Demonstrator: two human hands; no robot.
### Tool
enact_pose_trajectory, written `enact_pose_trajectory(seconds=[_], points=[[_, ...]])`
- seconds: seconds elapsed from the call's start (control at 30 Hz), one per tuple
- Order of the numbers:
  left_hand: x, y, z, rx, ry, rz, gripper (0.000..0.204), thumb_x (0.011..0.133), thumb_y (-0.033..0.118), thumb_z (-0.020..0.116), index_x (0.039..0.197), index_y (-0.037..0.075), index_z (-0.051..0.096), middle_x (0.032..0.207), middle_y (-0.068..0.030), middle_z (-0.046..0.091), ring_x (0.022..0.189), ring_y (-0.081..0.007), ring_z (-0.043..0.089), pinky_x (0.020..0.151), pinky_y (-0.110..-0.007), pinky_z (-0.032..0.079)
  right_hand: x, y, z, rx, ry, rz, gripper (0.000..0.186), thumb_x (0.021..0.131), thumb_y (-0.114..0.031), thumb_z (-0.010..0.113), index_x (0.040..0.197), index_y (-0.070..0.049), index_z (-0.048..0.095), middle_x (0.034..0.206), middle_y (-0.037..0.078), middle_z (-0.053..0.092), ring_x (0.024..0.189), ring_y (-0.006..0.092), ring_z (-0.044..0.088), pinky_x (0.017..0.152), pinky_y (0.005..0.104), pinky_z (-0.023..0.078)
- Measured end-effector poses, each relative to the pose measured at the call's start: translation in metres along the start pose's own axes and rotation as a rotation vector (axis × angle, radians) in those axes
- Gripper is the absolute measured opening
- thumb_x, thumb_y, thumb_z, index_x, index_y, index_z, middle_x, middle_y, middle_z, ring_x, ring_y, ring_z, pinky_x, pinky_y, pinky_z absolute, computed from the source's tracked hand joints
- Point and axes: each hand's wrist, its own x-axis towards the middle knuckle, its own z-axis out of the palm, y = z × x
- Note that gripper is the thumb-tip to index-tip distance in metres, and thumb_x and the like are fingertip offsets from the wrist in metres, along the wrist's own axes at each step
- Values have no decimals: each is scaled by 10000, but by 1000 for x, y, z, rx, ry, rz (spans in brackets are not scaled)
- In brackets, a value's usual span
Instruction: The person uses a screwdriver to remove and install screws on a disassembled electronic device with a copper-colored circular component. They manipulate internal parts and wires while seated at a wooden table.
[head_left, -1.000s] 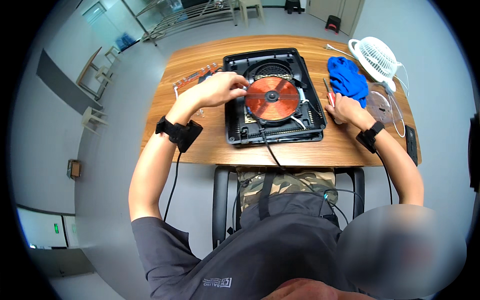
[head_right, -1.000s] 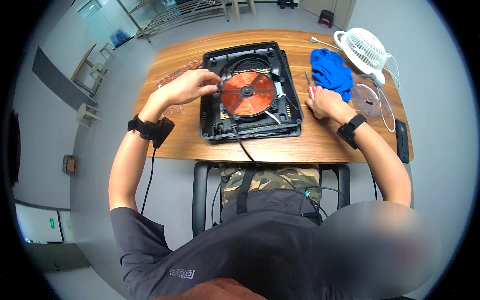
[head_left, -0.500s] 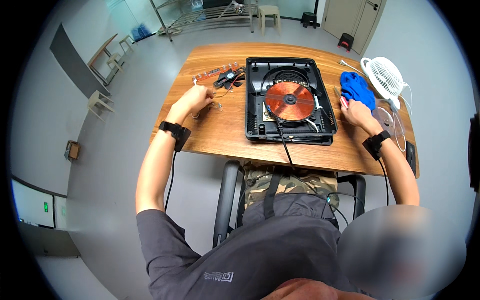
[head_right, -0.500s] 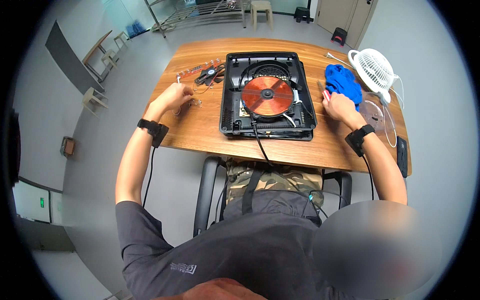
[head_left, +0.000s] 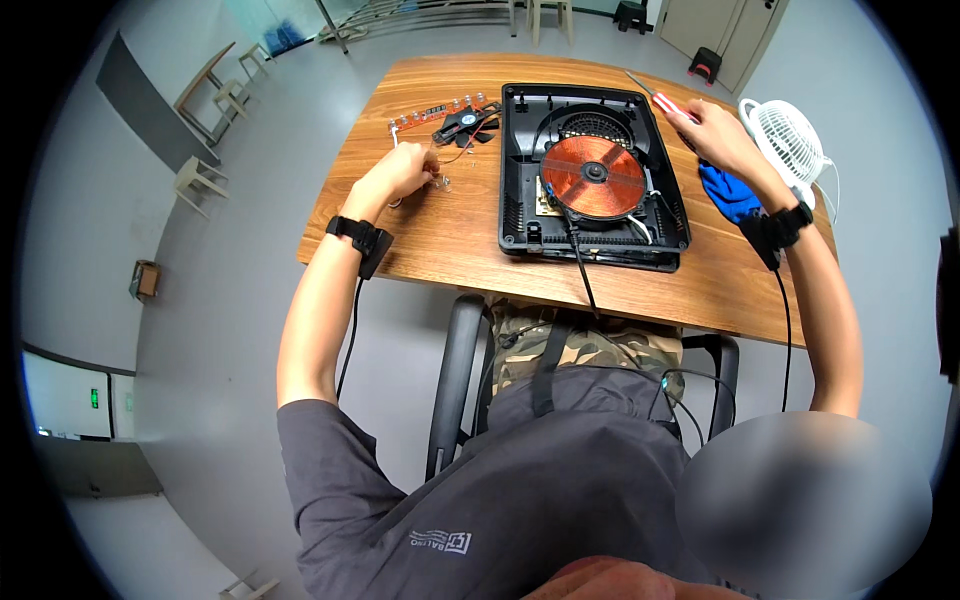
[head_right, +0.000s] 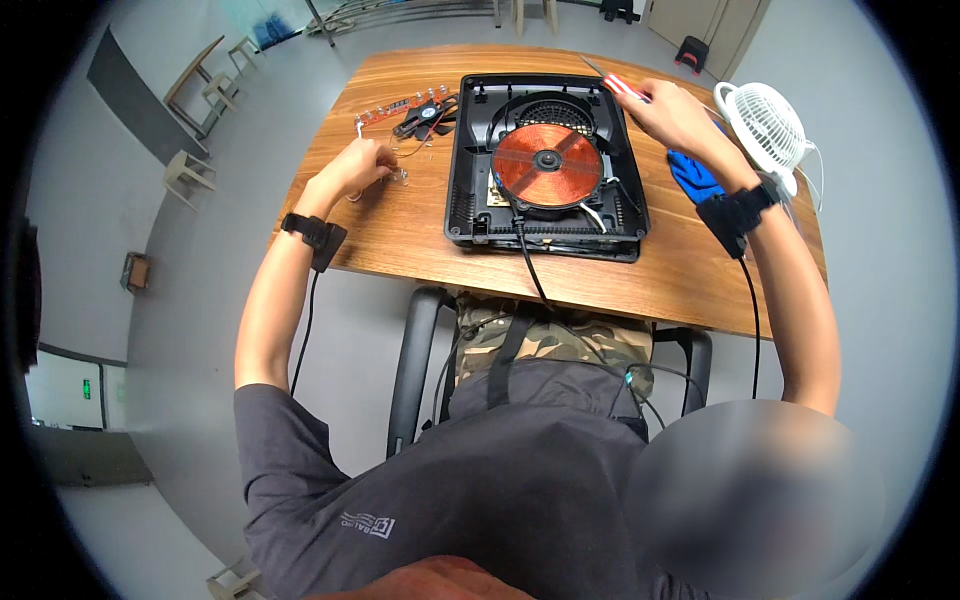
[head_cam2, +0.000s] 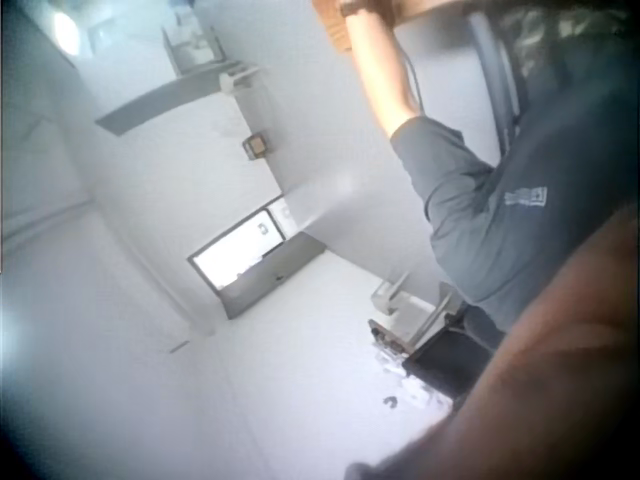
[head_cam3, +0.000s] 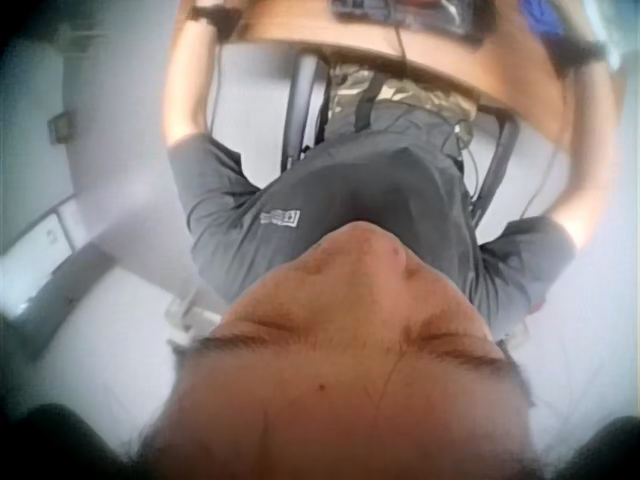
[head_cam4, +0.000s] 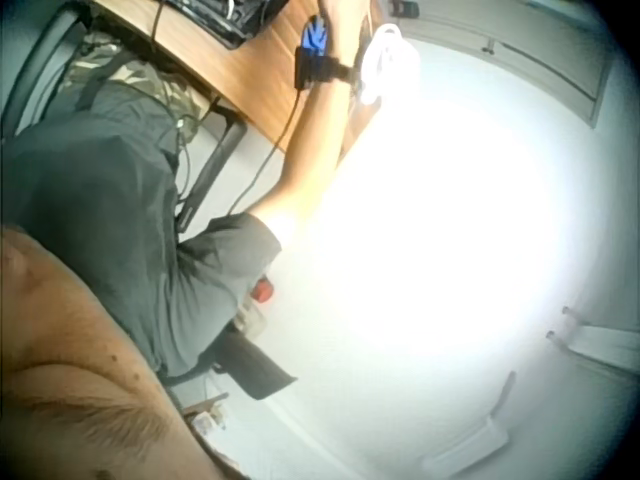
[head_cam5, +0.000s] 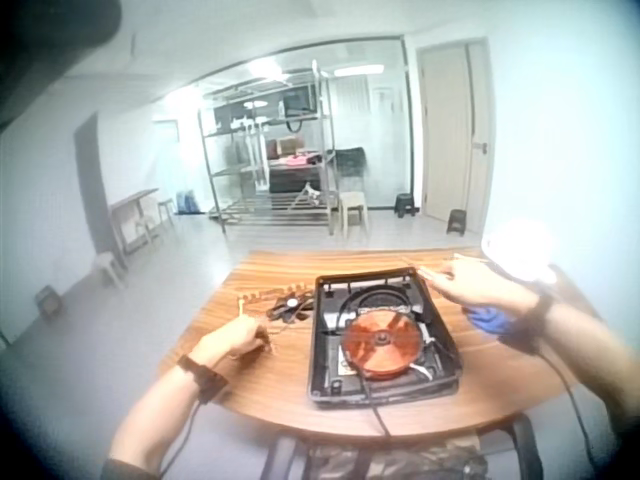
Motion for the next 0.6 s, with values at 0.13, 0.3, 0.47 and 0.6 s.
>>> enact_pose_trajectory(seconds=[0.13, 0.3, 0.47, 0.6], points=[[-7, -7, 0, -1, 9, -8, 211, 875, 37, 713, 1078, -15, 740, 996, -205, 756, 946, -350, 734, 846, -410, 574, 12, -25, 11, 54, -40, -71, 671, 971, -595, 533, 1106, 40, 705, 859, 185, 716, 876, 324, 708, 809, 415, 524], [-4, -6, 9, -5, 76, 15, 208, 884, 99, 718, 1065, 3, 754, 1008, -200, 748, 969, -366, 716, 866, -427, 566, 18, -41, 29, 79, 30, -161, 670, 973, -595, 546, 1161, 35, 674, 918, 233, 716, 898, 365, 702, 826, 442, 525], [1, -2, 22, 82, 140, 91, 222, 895, 168, 731, 1061, 27, 767, 1089, -200, 712, 1054, -369, 677, 921, -451, 551, 18, -51, 37, 114, 25, -202, 666, 973, -596, 547, 1142, 35, 672, 935, 250, 716, 914, 381, 698, 829, 454, 522], [1, 2, 25, 62, 141, 94, 266, 888, 154, 736, 1089, -20, 752, 1041, -212, 717, 1010, -383, 678, 919, -431, 542, 15, -54, 40, 89, 9, -221, 666, 973, -598, 546, 1138, 34, 671, 940, 252, 714, 914, 377, 697, 822, 457, 521]])
